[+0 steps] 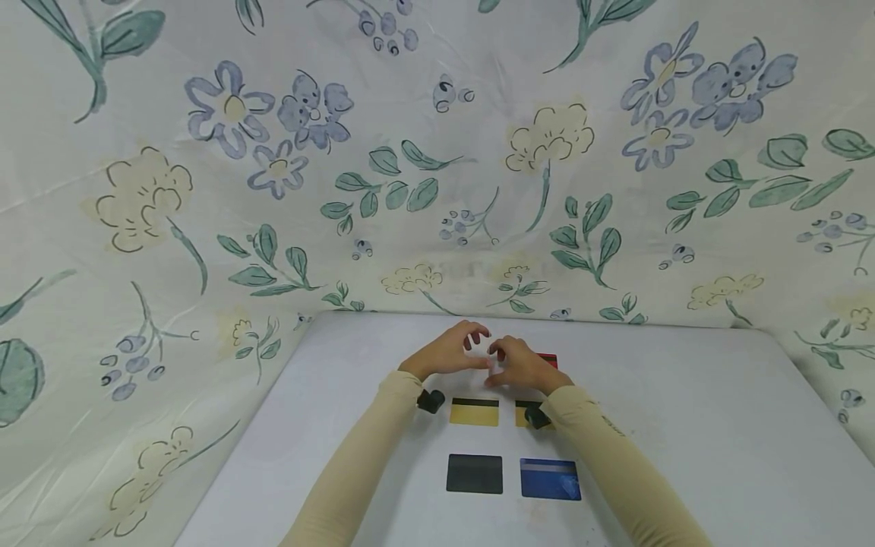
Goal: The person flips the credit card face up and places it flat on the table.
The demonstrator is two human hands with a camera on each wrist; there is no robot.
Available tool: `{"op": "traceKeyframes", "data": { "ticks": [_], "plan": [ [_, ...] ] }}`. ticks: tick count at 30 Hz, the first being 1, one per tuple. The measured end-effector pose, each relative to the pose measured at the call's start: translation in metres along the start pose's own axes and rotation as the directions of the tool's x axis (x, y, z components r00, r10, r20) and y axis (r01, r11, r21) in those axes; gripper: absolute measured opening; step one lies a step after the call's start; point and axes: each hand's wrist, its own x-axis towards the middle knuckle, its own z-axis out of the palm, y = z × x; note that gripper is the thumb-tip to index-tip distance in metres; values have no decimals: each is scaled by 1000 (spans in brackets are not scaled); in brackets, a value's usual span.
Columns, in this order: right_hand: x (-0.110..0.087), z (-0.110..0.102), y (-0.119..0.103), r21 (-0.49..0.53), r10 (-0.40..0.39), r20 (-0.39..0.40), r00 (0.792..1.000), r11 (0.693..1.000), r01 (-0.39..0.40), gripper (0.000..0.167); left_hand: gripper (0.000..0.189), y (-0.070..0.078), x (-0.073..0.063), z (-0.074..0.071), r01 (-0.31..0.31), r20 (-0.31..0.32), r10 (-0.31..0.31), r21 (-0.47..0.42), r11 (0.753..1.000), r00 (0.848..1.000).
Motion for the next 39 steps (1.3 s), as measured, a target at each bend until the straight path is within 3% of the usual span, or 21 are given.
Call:
{"op": "traceKeyframes", "data": {
  "ticks": [8,15,20,31,39],
  "plan": [
    [-2,-4,-1,19,0,-8,1000,1000,0,58,62,-1,0,-2,29,-12,-29,12,999,999],
    [-2,-6,4,-3,-38,-16,999,999,38,57,63,-3,-1,-2,15,-32,-15,4,1000,999],
    [-4,-9,4,9,-24,-25,999,1000,25,57,64,-7,-2,-3,-3,-58,5,18,1000,998],
    [-7,-11,3,-4,-8,-38,999,1000,8,56,63,-11,-4,-5,19,-92,-18,17,1000,996],
    [-3,-13,10,-40,-39,-38,999,999,37,56,66,-17,-4,-7,22,-89,-21,20,1000,996]
  ]
}}
